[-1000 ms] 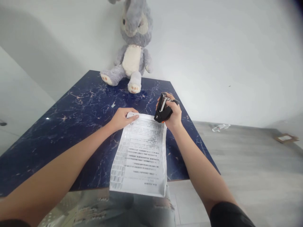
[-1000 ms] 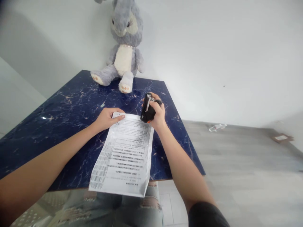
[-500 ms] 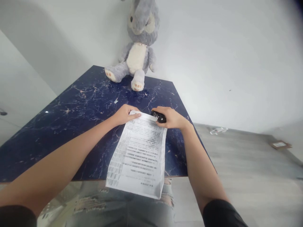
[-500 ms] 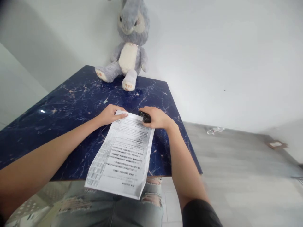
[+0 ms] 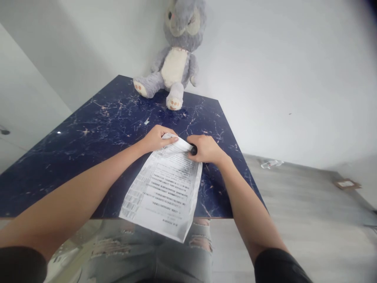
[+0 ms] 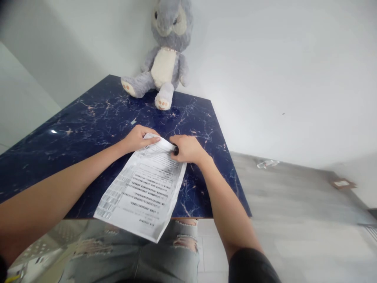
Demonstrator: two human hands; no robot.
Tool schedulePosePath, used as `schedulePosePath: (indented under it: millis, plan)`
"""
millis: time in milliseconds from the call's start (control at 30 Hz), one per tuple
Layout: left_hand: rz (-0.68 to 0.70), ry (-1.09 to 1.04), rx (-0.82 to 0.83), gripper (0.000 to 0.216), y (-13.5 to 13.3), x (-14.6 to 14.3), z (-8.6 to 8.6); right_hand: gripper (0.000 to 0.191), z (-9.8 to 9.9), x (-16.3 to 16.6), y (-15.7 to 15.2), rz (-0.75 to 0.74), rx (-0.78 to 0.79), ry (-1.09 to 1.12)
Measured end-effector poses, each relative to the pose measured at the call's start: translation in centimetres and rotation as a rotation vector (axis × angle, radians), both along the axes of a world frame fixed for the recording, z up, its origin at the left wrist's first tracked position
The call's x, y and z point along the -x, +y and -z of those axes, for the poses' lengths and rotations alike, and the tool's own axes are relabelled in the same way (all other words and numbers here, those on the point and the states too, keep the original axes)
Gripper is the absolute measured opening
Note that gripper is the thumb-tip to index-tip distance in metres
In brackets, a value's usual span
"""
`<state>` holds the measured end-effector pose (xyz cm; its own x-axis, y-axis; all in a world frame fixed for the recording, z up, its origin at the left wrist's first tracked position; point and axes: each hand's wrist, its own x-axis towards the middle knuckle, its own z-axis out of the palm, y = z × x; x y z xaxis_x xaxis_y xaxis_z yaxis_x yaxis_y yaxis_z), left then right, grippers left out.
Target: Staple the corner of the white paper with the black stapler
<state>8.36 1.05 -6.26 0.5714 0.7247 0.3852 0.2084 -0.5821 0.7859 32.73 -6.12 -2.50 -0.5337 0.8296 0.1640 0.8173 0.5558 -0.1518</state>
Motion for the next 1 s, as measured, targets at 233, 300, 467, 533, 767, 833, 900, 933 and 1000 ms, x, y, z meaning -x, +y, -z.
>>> schedulePosePath:
  millis: [233, 300, 467, 533, 767, 833, 900, 933, 1000]
  plan:
    - [-0.037, 0.071, -0.044, 0.031, 1.1, 0.6, 0.6, 0.038, -0.2, -1.6, 1.1, -0.137, 0.141, 0.119]
    - [-0.104, 0.101, -0.068, 0.029, 1.8, 0.7, 1.2, 0.044, 0.1, -3.0, 1.7, -0.058, 0.153, 0.255]
    - [-0.365, 0.193, -0.073, 0.019, 2.8, 0.5, 2.5, 0.045, 1.3, -4.6, 2.9, 0.593, -0.118, 0.707]
    - [-0.436, 0.188, -0.113, 0.023, 2.7, 0.5, 2.3, 0.047, 1.3, -4.1, 2.9, 0.700, -0.175, 0.826]
    - [0.230, 0.387, -0.364, 0.029, 2.6, 1.8, 1.6, 0.053, 0.4, 0.0, 1.1, 0.392, 0.099, 1.073]
    - [0.238, 0.457, -0.371, 0.035, 2.7, 1.4, 2.4, 0.052, 0.6, 1.2, 0.7, 0.243, 0.310, 1.027]
    - [0.107, 0.493, -0.393, 0.040, 2.7, 0.8, 3.3, 0.047, 1.0, 2.1, 0.6, 0.143, 0.381, 0.915]
    - [0.058, 0.508, -0.402, 0.042, 2.6, 0.5, 3.7, 0.044, 1.2, 2.4, 0.6, 0.120, 0.372, 0.857]
    - [0.028, 0.527, -0.412, 0.045, 2.5, 0.0, 4.2, 0.043, 1.4, 2.7, 0.7, 0.120, 0.327, 0.773]
